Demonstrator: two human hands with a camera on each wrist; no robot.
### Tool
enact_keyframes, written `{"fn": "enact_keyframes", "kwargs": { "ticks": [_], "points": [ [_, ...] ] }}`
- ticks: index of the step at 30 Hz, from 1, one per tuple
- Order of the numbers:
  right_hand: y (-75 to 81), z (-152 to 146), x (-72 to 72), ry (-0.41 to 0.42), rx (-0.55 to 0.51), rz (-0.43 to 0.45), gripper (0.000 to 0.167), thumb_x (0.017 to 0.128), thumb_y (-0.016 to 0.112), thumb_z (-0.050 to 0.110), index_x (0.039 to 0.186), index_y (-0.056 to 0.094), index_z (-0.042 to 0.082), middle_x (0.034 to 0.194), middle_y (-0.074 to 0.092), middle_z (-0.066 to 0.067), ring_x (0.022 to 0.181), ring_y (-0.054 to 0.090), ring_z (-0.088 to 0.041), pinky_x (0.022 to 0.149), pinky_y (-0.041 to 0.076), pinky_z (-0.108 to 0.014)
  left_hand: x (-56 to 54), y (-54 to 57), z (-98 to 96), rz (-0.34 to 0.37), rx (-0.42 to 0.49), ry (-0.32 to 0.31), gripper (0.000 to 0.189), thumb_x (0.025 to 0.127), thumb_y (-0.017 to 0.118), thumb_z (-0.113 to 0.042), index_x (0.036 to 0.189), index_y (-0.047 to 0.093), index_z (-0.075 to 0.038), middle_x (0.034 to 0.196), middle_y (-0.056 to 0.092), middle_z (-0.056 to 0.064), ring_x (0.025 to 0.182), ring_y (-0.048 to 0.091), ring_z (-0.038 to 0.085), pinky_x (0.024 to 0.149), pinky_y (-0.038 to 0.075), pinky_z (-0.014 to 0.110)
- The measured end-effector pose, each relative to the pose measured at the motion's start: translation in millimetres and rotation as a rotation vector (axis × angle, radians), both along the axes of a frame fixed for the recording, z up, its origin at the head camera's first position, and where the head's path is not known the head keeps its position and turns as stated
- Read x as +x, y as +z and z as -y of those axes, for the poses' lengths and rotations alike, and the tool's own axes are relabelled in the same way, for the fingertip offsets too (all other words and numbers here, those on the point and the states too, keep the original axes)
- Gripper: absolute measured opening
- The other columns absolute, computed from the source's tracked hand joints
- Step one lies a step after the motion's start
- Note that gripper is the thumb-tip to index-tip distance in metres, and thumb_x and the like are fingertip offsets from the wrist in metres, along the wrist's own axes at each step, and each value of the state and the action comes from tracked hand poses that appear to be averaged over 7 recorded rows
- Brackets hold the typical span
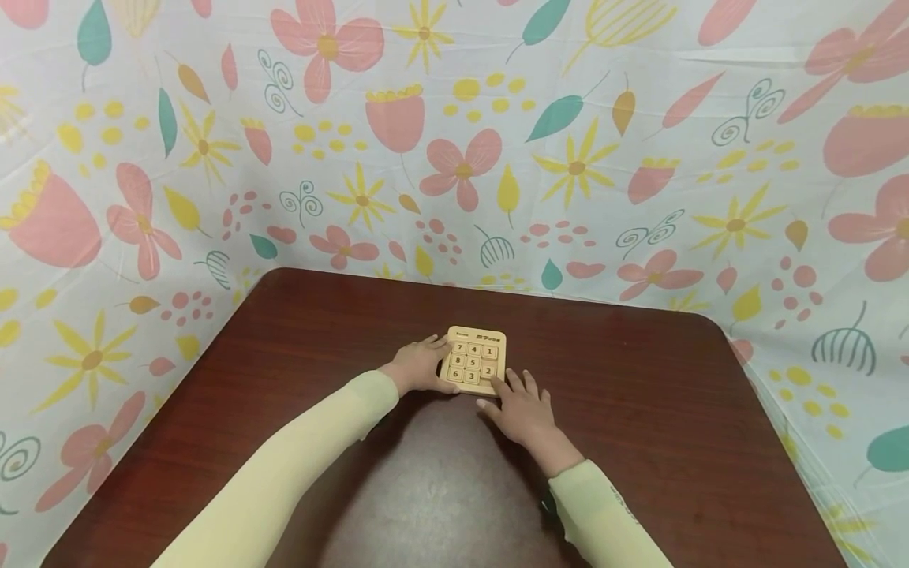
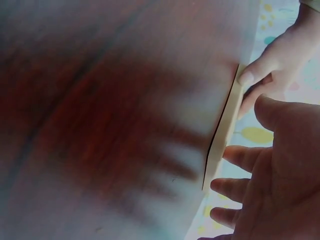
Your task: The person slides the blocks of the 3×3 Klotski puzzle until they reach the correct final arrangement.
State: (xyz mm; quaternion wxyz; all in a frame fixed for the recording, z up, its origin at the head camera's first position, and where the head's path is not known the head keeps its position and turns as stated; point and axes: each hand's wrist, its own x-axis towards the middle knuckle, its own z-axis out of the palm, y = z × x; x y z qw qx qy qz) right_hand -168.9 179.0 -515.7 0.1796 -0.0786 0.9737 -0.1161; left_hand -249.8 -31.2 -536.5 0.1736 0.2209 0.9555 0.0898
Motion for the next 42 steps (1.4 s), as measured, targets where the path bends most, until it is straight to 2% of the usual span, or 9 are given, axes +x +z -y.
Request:
{"fn": "enact_keyframes", "kwargs": {
  "ticks": [20,42],
  "points": [
    [-0.3,-0.4,-5.1,-0.017,-0.020,0.014,0.064,0.106,0.050,0.045,0.159,0.039,0.010,0.165,0.029,-0.028,0.154,0.018,-0.055,0.116,0.023,-0.077,-3.5,-6.0,0.3,-0.019,-0.013,-0.008,0.098,0.086,0.068,-0.069,0.163,0.032,-0.019,0.170,0.030,0.000,0.159,0.030,0.021,0.125,0.036,0.041],
    [-1.1,0.3,-9.3,-0.027,-0.007,0.022,0.065,0.106,0.049,0.047,0.159,0.038,0.013,0.165,0.029,-0.028,0.154,0.018,-0.055,0.116,0.023,-0.078,-1.9,-2.3,0.5,-0.010,-0.012,-0.004,0.098,0.086,0.069,-0.068,0.162,0.033,-0.018,0.170,0.031,0.001,0.158,0.030,0.021,0.126,0.035,0.040]
  ]
}}
